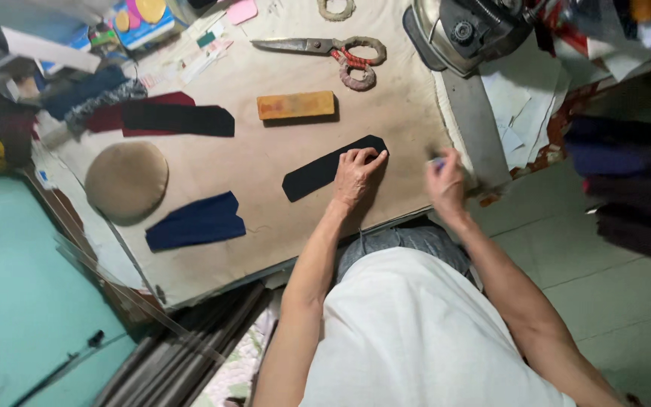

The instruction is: The person irons a black fabric piece on a work table, then flips it and irons the other side. They use a steam iron and a wooden block to press the fabric while smoothing it with their hands.

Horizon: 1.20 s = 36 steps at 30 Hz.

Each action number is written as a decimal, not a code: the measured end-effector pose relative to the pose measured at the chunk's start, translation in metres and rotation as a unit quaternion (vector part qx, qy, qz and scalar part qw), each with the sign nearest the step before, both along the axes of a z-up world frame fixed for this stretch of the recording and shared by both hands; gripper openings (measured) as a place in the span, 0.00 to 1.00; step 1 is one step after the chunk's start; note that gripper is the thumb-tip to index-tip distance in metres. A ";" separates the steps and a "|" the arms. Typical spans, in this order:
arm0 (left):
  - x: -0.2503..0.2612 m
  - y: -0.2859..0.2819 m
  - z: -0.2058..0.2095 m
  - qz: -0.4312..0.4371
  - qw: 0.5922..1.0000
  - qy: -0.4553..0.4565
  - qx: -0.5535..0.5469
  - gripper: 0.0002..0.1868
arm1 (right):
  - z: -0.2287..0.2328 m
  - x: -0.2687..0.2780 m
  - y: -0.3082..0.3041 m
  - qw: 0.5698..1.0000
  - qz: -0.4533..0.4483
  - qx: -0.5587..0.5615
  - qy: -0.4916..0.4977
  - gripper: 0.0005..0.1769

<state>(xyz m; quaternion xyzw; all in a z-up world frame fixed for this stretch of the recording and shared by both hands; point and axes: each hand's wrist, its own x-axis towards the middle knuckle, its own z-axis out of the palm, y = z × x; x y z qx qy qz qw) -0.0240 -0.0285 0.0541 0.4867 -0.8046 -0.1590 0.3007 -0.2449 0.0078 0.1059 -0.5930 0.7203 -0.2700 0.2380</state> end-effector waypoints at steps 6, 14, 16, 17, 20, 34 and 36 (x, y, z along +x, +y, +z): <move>-0.002 -0.002 0.012 0.001 1.000 -0.006 -0.002 0.19 | -0.009 -0.102 -0.055 0.985 -0.002 -0.034 0.172 0.16; -0.009 0.000 -0.005 0.029 1.000 -0.007 0.003 0.18 | -0.025 -0.137 -0.098 0.974 0.025 -0.030 0.223 0.17; -0.008 -0.002 -0.007 0.038 0.999 -0.007 0.010 0.18 | -0.044 -0.126 -0.096 0.953 0.041 -0.034 0.299 0.20; -0.008 -0.002 -0.005 0.028 0.999 -0.006 0.015 0.17 | -0.066 -0.121 -0.089 0.948 0.126 -0.072 0.284 0.13; -0.008 -0.001 -0.002 0.023 0.999 -0.006 0.032 0.17 | -0.064 -0.063 -0.071 0.910 0.342 -0.153 0.179 0.14; -0.037 0.029 -0.022 0.243 0.963 -0.070 -0.095 0.06 | -0.039 -0.026 -0.090 0.716 0.615 -0.268 0.192 0.27; -0.047 0.032 -0.022 0.252 0.947 -0.126 -0.153 0.10 | -0.045 -0.027 -0.091 0.720 0.616 -0.247 0.202 0.30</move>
